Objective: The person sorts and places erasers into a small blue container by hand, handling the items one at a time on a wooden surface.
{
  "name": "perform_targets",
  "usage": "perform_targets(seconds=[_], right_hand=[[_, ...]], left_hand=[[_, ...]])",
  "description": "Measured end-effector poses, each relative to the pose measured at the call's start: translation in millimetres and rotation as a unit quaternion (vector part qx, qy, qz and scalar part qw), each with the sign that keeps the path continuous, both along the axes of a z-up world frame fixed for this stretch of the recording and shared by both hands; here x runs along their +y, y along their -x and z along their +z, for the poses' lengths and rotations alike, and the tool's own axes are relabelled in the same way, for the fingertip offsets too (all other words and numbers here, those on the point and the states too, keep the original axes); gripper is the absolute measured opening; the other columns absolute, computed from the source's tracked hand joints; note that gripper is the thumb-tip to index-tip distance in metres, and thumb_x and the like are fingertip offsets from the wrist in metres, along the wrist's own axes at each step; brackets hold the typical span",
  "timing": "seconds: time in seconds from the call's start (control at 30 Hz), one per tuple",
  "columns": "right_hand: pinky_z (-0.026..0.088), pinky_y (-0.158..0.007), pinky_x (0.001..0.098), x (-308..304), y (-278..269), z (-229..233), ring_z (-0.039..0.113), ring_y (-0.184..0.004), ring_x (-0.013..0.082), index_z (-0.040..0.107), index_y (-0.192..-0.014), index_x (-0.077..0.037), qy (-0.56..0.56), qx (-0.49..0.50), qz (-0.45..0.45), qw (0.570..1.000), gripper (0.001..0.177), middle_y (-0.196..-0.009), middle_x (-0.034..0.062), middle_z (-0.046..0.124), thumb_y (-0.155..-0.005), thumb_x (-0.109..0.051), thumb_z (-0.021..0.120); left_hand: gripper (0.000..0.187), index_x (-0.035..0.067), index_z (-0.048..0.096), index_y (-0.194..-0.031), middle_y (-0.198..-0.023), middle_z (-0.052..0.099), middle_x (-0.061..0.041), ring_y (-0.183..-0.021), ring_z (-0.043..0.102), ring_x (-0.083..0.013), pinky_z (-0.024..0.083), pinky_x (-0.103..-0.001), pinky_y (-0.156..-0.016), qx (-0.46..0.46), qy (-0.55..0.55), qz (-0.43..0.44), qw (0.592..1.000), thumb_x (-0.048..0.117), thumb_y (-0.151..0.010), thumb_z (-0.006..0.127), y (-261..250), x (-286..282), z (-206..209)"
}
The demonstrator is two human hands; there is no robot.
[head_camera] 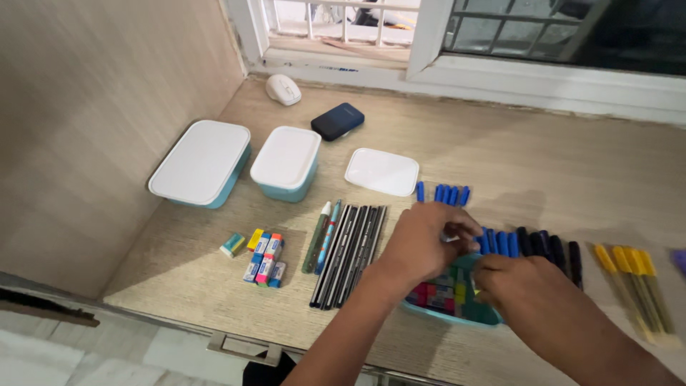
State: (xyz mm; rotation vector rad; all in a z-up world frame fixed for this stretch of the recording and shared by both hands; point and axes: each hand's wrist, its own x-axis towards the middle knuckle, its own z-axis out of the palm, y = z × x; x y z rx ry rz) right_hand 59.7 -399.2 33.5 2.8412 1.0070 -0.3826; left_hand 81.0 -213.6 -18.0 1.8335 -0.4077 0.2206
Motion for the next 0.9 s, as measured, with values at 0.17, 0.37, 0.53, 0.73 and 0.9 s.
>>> perform_targets(seconds=[0.17, 0.37, 0.53, 0.73, 0.9], right_hand=[[0.06, -0.087, 0.0338, 21.2, -1.4, 12.6, 0.074, -0.095, 0.0207, 0.072, -0.105, -0.014, 0.092, 0.038, -0.057, 0.993, 0.02, -0.099, 0.0023, 0.073, -0.087, -0.008, 0.064], [0.056, -0.093, 0.0324, 6.2, -14.6, -9.7, 0.071, -0.102, 0.016, 0.077, -0.093, -0.018, 0.053, -0.015, 0.03, 0.998, 0.018, -0.099, -0.0039, 0.074, -0.081, -0.008, 0.067], [0.05, -0.107, 0.0338, 2.1, -6.6, -8.1, 0.058, -0.123, 0.0137, 0.069, -0.104, -0.019, 0.067, -0.067, -0.065, 0.993, 0.026, -0.117, -0.0047, 0.063, -0.082, -0.029, 0.077], [0.048, -0.106, 0.042, 12.8, -3.9, -3.6, 0.054, -0.132, 0.026, 0.041, -0.146, -0.015, 0.026, -0.067, -0.091, 0.993, 0.099, -0.144, 0.0032, 0.048, -0.061, -0.026, 0.089], [0.05, -0.105, 0.0408, 29.8, 2.1, 1.6, 0.057, -0.128, 0.0284, 0.035, -0.153, -0.016, 0.035, -0.084, -0.088, 0.992, 0.1, -0.15, 0.0076, 0.043, -0.067, -0.021, 0.085]], left_hand=[[0.029, 0.01, 0.078, -0.102, -0.092, 0.078, -0.011, -0.086, 0.077, -0.0225, 0.061, -0.031, -0.081, -0.028, -0.03, -0.003, 0.999, -0.001, -0.076, 0.073, 0.9, -2.1, 5.5], [0.034, 0.01, 0.078, -0.104, -0.096, 0.077, -0.014, -0.091, 0.075, -0.0274, 0.06, -0.035, -0.082, -0.049, -0.038, 0.004, 0.998, -0.004, -0.075, 0.07, 2.8, 0.5, 5.6], [0.024, 0.011, 0.078, -0.102, -0.093, 0.078, -0.013, -0.089, 0.077, -0.0267, 0.06, -0.035, -0.081, -0.035, -0.047, 0.008, 0.998, 0.004, -0.079, 0.074, 6.1, 2.9, 8.2], [0.033, 0.011, 0.074, -0.11, -0.095, 0.077, -0.014, -0.088, 0.075, -0.0299, 0.059, -0.038, -0.082, -0.035, -0.057, 0.044, 0.997, 0.008, -0.076, 0.075, 7.5, 2.2, 12.9], [0.033, 0.011, 0.075, -0.108, -0.096, 0.076, -0.014, -0.091, 0.072, -0.0359, 0.058, -0.042, -0.079, -0.032, -0.073, 0.075, 0.994, 0.013, -0.076, 0.074, 9.0, 1.7, 13.6]])
